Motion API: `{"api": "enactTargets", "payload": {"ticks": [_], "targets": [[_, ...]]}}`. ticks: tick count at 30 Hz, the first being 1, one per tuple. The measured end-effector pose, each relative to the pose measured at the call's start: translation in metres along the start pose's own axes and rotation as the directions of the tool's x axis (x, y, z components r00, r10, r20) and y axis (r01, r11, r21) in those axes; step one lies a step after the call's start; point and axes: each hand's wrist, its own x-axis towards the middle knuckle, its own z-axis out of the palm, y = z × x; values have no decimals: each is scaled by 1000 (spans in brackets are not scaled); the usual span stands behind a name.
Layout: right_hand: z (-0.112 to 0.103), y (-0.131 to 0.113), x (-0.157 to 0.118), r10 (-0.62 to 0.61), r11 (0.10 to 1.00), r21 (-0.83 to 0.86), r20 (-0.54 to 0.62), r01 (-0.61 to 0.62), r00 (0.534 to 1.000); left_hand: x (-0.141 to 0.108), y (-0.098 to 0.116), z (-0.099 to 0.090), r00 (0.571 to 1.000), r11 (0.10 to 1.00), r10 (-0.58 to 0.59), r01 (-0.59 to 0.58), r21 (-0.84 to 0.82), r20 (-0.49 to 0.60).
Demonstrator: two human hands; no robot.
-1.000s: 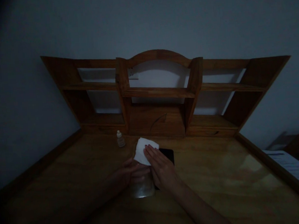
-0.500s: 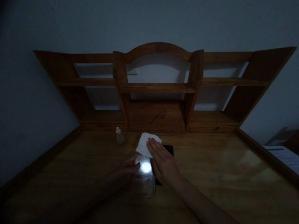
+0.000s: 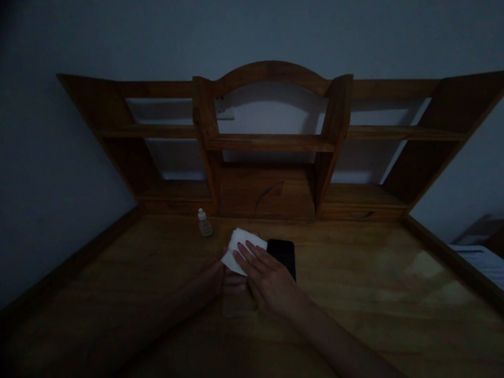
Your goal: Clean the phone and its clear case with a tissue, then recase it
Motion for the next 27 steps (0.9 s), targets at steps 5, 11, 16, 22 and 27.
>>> {"api": "enactTargets", "payload": {"ticks": [5,11,16,22,27], "targets": [[-2,-3,-1,-4,1000,19,51,3,999,-3,5,2,999,997,-54,53,51,7],[-3,-1,-1,-38,998,55,95,33,995,-4,12,6,995,995,-102,102,10,16],[-5,-3,-1,-48,995,89,93,40,994,-7,10,5,999,999,-43,43,19,33],[-4,-6,0,-78,992,110,100,67,992,-4,3,-3,999,999,34,-34,-10,-41],[-3,-5,0,-96,972,223,88,74,991,2,-4,-13,997,997,74,-74,21,12]]}}
